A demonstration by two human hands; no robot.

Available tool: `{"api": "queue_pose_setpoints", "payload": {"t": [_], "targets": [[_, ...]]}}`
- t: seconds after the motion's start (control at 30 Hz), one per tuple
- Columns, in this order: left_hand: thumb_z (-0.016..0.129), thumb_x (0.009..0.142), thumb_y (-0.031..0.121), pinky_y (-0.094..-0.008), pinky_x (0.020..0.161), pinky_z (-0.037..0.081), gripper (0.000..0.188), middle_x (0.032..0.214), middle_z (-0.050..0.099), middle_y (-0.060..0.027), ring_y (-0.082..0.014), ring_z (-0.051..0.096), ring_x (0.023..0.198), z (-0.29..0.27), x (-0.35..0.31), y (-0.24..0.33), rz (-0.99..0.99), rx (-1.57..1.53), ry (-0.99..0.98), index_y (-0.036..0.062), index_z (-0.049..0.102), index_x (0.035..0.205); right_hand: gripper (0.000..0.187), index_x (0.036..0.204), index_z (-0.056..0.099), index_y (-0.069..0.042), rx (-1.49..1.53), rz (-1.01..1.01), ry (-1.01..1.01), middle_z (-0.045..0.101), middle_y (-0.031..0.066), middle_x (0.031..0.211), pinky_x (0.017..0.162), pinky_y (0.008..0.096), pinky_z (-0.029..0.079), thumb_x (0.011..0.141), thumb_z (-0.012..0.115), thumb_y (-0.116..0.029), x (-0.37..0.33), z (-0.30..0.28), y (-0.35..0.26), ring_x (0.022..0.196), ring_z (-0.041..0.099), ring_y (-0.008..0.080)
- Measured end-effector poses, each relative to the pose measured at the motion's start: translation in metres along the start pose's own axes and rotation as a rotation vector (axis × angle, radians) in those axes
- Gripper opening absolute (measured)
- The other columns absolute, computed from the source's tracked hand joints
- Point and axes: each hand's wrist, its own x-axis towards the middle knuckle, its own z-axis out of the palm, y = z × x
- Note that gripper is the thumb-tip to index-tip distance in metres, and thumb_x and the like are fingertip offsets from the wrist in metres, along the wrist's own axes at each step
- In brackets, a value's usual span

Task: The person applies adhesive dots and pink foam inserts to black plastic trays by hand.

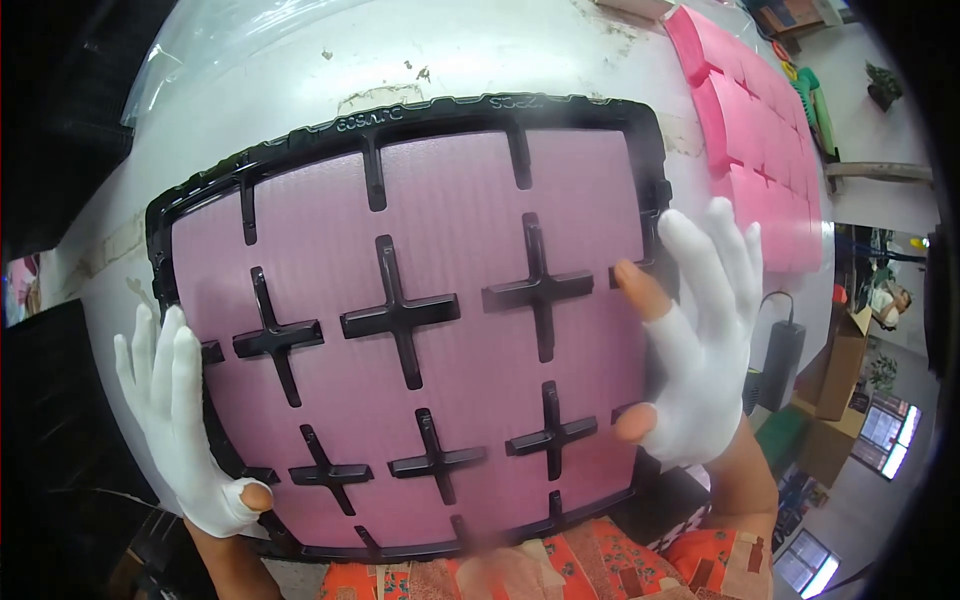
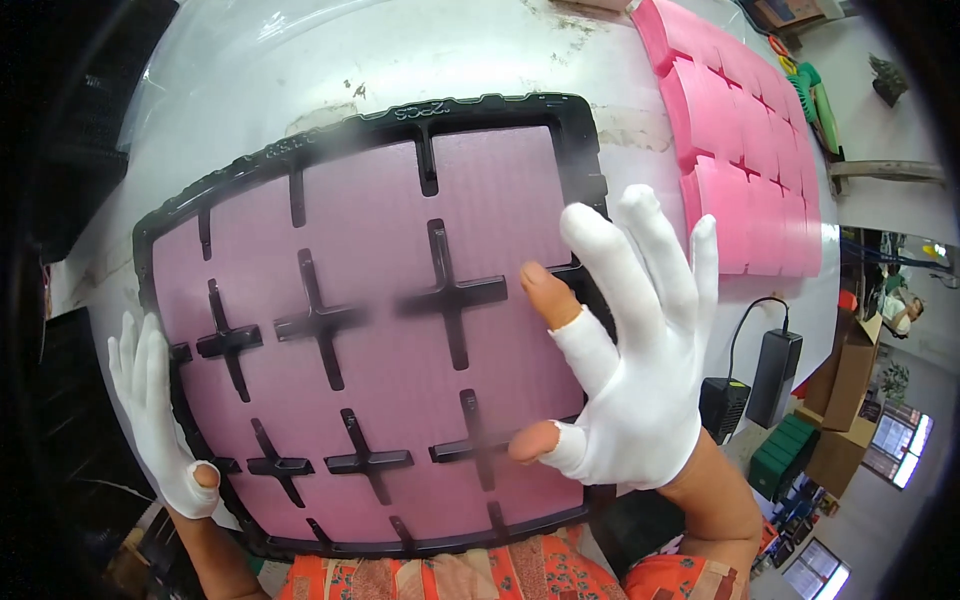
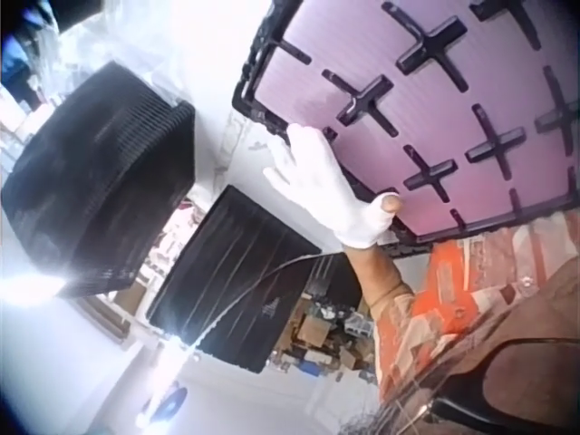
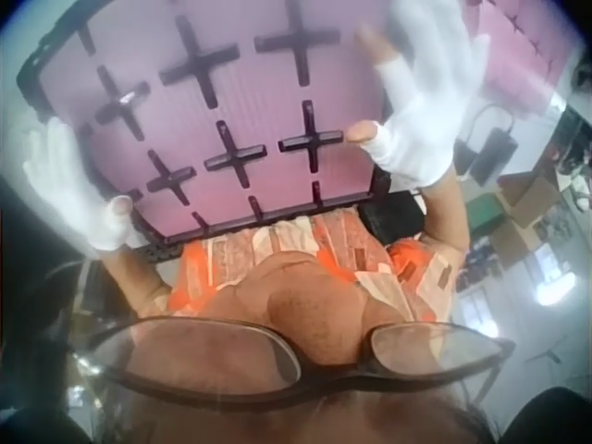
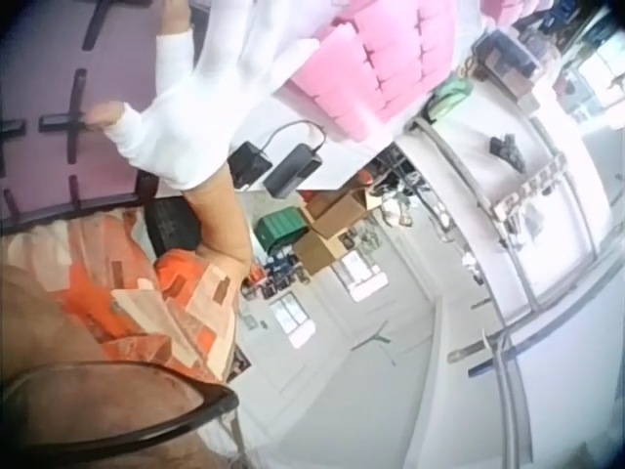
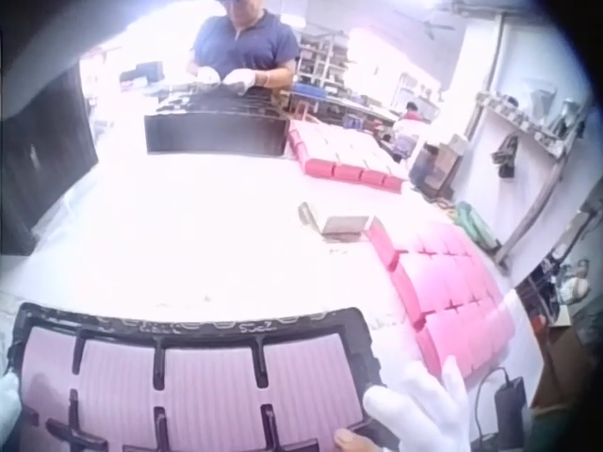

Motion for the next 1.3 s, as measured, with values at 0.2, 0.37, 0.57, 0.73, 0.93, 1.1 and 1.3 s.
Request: {"api": "queue_pose_setpoints", "payload": {"t": [0.2,0.37,0.57,0.73,0.93,1.1,1.3], "targets": [[0.032,0.084,0.092,-0.0627,0.122,0.003,0.119,0.157,0.039,-0.0259,-0.0458,0.028,0.15,-0.003,0.021,0.013,0.063,0.085,-0.136,-0.0026,0.032,0.156,0.103,0.155,0.043,-0.015,0.002,-0.072,-0.166,0.04,0.0218,0.156,0.118,0.069,0.002,0.086,0.028,-0.09,0.018,0.007,-0.002,0.15,0.024,0.0491],[0.035,0.082,0.092,-0.0631,0.122,0.002,0.121,0.154,0.041,-0.0272,-0.0447,0.03,0.15,-0.001,0.036,0.016,0.135,0.192,-0.167,-0.0049,0.035,0.153,0.105,0.155,0.043,-0.013,0.038,-0.084,-0.213,0.036,0.0227,0.159,0.117,0.0715,0.0,0.085,0.029,-0.09,0.033,0.008,-0.005,0.151,0.021,0.0484],[0.033,0.082,0.093,-0.0623,0.122,0.004,0.119,0.153,0.044,-0.0278,-0.0456,0.032,0.149,0.001,0.041,0.013,0.078,0.101,-0.176,-0.0056,0.043,0.148,0.101,0.152,0.047,-0.014,-0.034,0.006,-0.091,0.031,0.0217,0.16,0.115,0.074,0.009,0.084,0.037,-0.088,0.043,0.018,0.007,0.151,0.02,0.0453],[0.031,0.083,0.092,-0.0619,0.122,0.005,0.118,0.155,0.042,-0.0251,-0.0441,0.028,0.151,0.003,0.042,0.012,0.037,0.173,-0.13,-0.0049,0.044,0.149,0.095,0.151,0.048,-0.009,-0.113,0.126,-0.019,0.031,0.0227,0.159,0.118,0.0697,0.01,0.088,0.047,-0.08,0.046,0.023,0.011,0.151,0.022,0.0428],[0.027,0.089,0.088,-0.0615,0.122,0.005,0.111,0.158,0.038,-0.0241,-0.0421,0.021,0.153,0.006,0.039,0.006,-0.037,0.317,-0.008,-0.0033,0.043,0.15,0.091,0.147,0.05,-0.004,-0.122,0.161,0.05,0.031,0.0218,0.159,0.118,0.0689,0.013,0.089,0.051,-0.074,0.043,0.021,0.009,0.15,0.023,0.041],[0.028,0.09,0.087,-0.061,0.122,0.005,0.108,0.159,0.036,-0.0239,-0.0428,0.018,0.154,0.001,0.024,0.004,0.002,0.25,0.062,-0.0007,0.044,0.151,0.08,0.143,0.058,-0.009,-0.044,0.116,0.071,0.032,0.0205,0.158,0.117,0.0692,0.013,0.09,0.056,-0.068,0.027,0.013,-0.007,0.15,0.024,0.0415],[0.045,0.093,0.072,-0.0624,0.122,0.004,0.091,0.159,0.036,-0.0245,-0.0436,0.018,0.154,0.004,0.01,0.0,0.012,0.212,0.049,0.0003,0.047,0.149,0.068,0.14,0.061,-0.014,-0.071,0.115,0.091,0.034,0.0195,0.159,0.118,0.0677,0.014,0.091,0.059,-0.06,0.032,0.021,-0.004,0.15,0.024,0.0411]]}}
